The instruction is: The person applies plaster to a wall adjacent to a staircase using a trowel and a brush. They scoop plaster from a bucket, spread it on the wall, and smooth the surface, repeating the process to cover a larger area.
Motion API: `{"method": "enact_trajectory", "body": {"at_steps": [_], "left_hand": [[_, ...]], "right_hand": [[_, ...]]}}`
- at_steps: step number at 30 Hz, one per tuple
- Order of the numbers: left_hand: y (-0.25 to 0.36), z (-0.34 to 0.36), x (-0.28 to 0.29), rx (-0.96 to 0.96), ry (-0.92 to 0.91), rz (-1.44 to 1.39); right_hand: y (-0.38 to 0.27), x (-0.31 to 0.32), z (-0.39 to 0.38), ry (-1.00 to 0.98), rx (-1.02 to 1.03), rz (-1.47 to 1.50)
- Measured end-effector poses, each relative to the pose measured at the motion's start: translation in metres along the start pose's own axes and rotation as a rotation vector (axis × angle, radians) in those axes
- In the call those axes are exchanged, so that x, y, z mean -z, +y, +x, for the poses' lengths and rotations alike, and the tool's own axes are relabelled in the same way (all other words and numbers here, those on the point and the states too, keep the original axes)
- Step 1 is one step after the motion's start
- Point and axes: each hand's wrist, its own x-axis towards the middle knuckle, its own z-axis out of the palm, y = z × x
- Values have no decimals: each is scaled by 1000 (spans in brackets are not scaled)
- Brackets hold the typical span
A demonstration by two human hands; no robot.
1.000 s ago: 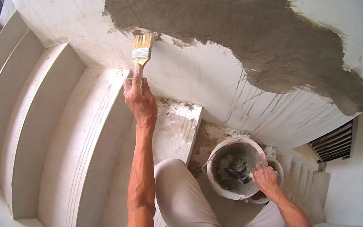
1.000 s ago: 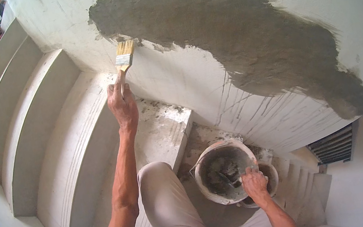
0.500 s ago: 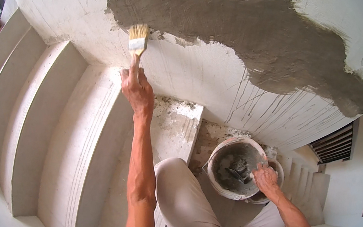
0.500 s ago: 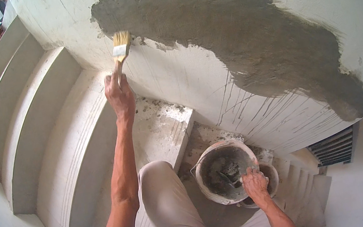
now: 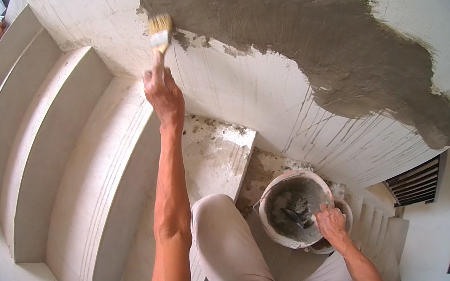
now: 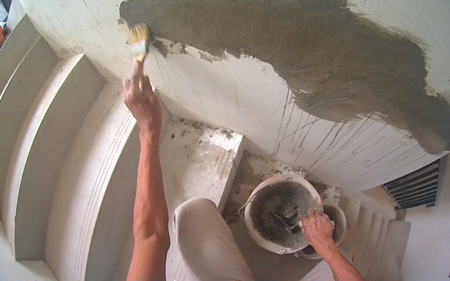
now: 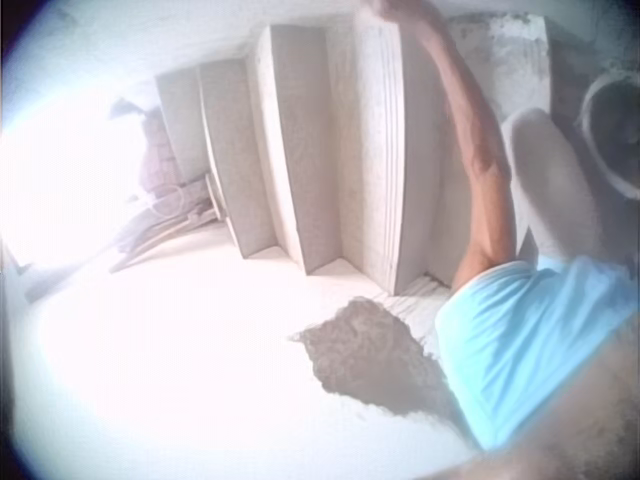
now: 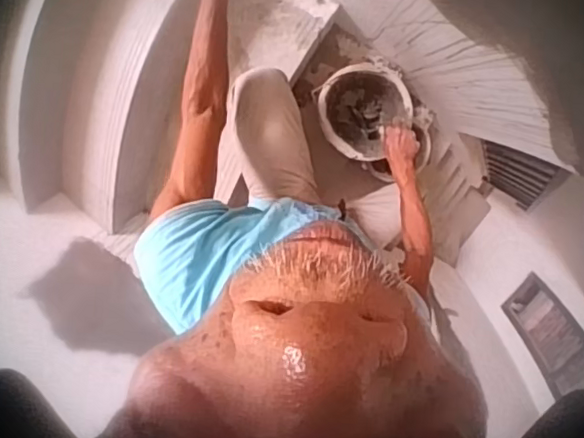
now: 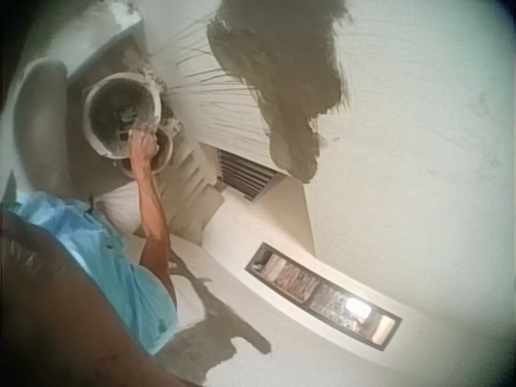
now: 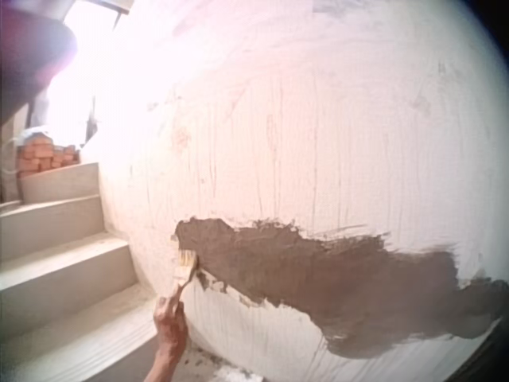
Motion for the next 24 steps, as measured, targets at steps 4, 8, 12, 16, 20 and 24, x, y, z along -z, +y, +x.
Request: {"method": "enact_trajectory", "body": {"at_steps": [4, 8, 12, 16, 20, 24], "left_hand": [[-9, -34, 15, 41, -80, 6], [5, 3, 15, 30, 54, -34], [8, 47, 11, -59, 141, -2], [-17, 26, -3, -82, 78, 25], [-17, -10, 10, 46, -40, 18], [-1, 7, 22, -5, 68, -19]], "right_hand": [[0, 4, -1, -28, -3, -8], [3, 5, -2, -11, -8, 8], [-1, 8, -1, -50, -16, 7], [-5, 11, 0, -60, -8, 37], [2, 1, 0, -51, -11, -11], [3, -1, -3, -43, -12, 24]]}}
